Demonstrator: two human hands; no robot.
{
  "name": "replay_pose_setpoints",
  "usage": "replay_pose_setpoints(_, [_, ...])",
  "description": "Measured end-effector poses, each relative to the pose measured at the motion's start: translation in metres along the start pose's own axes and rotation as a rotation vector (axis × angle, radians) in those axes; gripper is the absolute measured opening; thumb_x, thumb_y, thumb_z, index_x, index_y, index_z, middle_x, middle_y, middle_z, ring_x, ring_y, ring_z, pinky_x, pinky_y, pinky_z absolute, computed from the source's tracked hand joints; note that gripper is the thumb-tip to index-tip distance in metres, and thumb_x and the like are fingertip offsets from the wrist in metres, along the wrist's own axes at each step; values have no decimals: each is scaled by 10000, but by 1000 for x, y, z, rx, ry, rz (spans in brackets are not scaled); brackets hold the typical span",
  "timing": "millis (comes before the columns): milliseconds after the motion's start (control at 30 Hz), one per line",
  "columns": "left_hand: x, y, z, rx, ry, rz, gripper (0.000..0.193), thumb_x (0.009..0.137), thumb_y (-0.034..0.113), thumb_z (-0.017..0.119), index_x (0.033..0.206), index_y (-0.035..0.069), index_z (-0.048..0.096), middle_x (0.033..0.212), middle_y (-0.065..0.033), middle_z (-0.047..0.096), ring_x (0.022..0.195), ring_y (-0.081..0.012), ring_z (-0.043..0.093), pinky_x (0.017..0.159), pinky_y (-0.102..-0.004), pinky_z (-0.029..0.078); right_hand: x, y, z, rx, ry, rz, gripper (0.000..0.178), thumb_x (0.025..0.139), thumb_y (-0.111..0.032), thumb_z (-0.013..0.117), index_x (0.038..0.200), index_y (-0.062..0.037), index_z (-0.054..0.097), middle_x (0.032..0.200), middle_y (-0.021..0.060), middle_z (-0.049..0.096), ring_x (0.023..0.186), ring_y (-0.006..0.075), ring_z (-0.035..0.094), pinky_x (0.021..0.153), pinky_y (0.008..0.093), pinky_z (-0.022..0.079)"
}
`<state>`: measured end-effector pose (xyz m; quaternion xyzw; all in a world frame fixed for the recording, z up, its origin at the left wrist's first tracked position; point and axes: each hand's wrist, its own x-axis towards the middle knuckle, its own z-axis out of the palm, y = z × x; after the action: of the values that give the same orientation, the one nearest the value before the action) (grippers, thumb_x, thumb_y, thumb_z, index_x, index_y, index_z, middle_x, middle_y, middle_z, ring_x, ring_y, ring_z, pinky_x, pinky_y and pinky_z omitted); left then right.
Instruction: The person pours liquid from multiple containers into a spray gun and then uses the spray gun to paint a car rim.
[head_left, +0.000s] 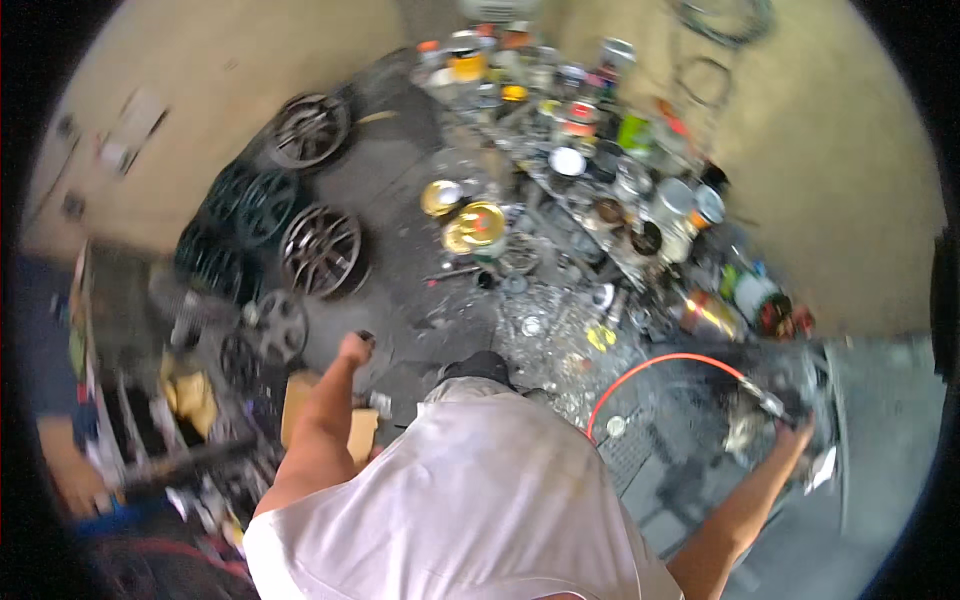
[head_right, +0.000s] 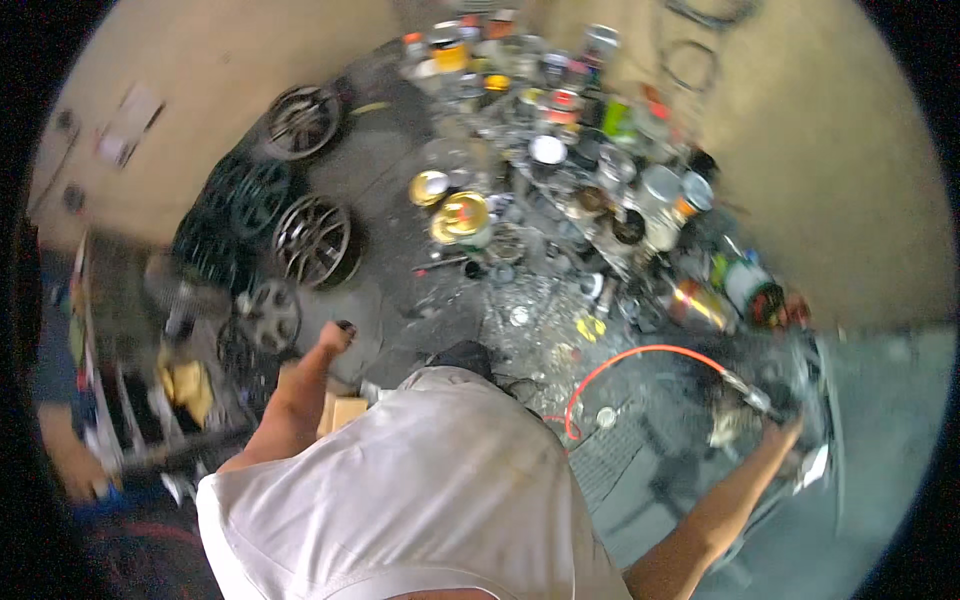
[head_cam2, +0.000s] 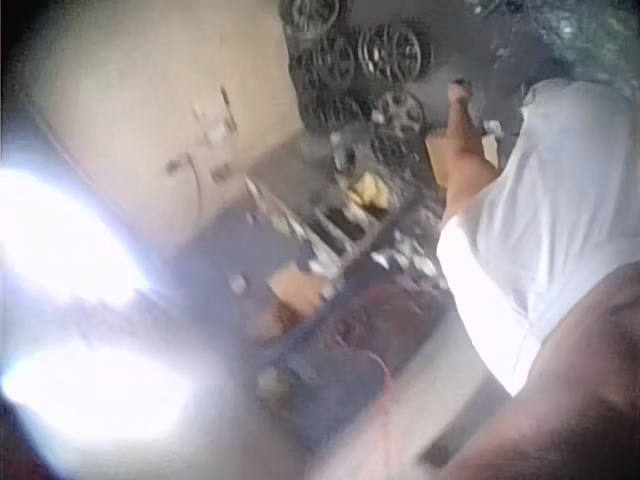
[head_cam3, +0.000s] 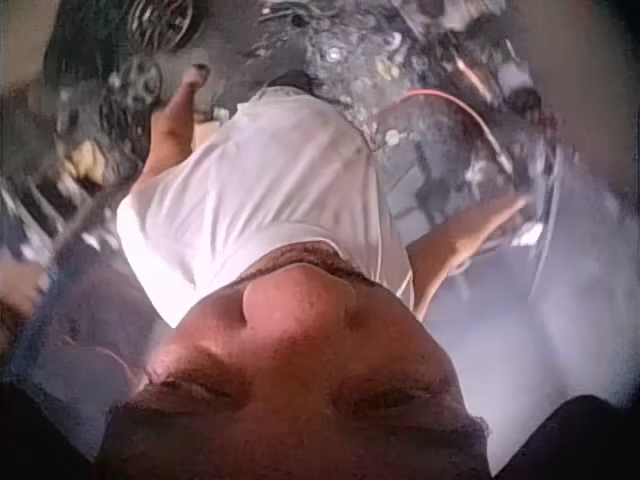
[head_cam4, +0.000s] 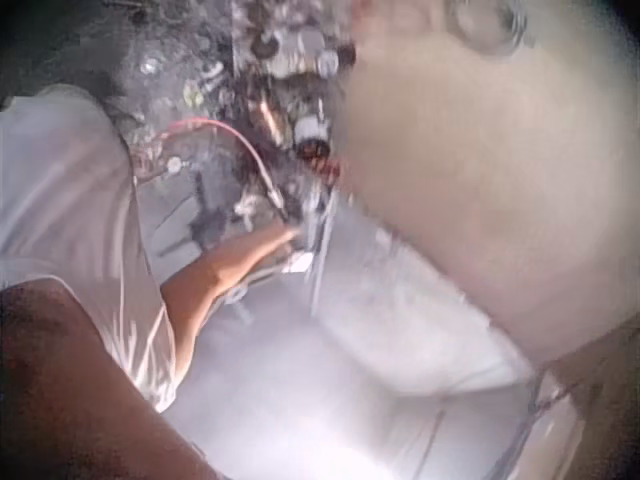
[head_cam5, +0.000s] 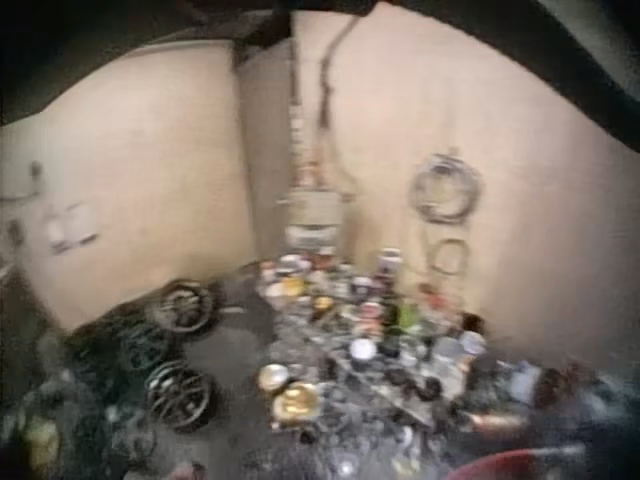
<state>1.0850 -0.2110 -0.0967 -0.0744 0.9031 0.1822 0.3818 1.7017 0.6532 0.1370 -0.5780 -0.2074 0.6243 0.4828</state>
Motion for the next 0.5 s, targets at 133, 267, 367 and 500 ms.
replay_pose_setpoints(133, [-74,-174,92,356,-159,40,519,830,437,761,1174,51,728,1159,-176,729,1043,-314,705,890,-424,559,40,9,32,-12,177,-45,626,949,-401,576,1478,-82,481,1566,137,428,1431,383,388,1052,694,376])
replay_pose_setpoints(267, [-214,-219,189,210,-365,-191,467,826,417,737,1120,55,734,1127,-189,727,1009,-327,706,865,-439,555,-10,11,139,120,141,-55,720,932,-434,604,1548,-136,381,1654,127,260,1480,437,272,1034,778,360])
replay_pose_setpoints(367, [-225,-219,202,232,-441,-152,430,822,401,720,1080,57,739,1102,-199,726,984,-338,706,846,-451,552,-3,-7,124,98,125,-97,711,956,-450,571,1569,-172,342,1668,119,232,1484,453,257,1039,788,356])
replay_pose_setpoints(500, [-185,-212,215,352,-425,27,385,818,381,696,1026,61,745,1070,-212,723,950,-351,706,821,-467,549,11,22,118,29,135,-134,677,966,-466,565,1538,-139,406,1628,140,317,1435,428,366,1055,711,417])
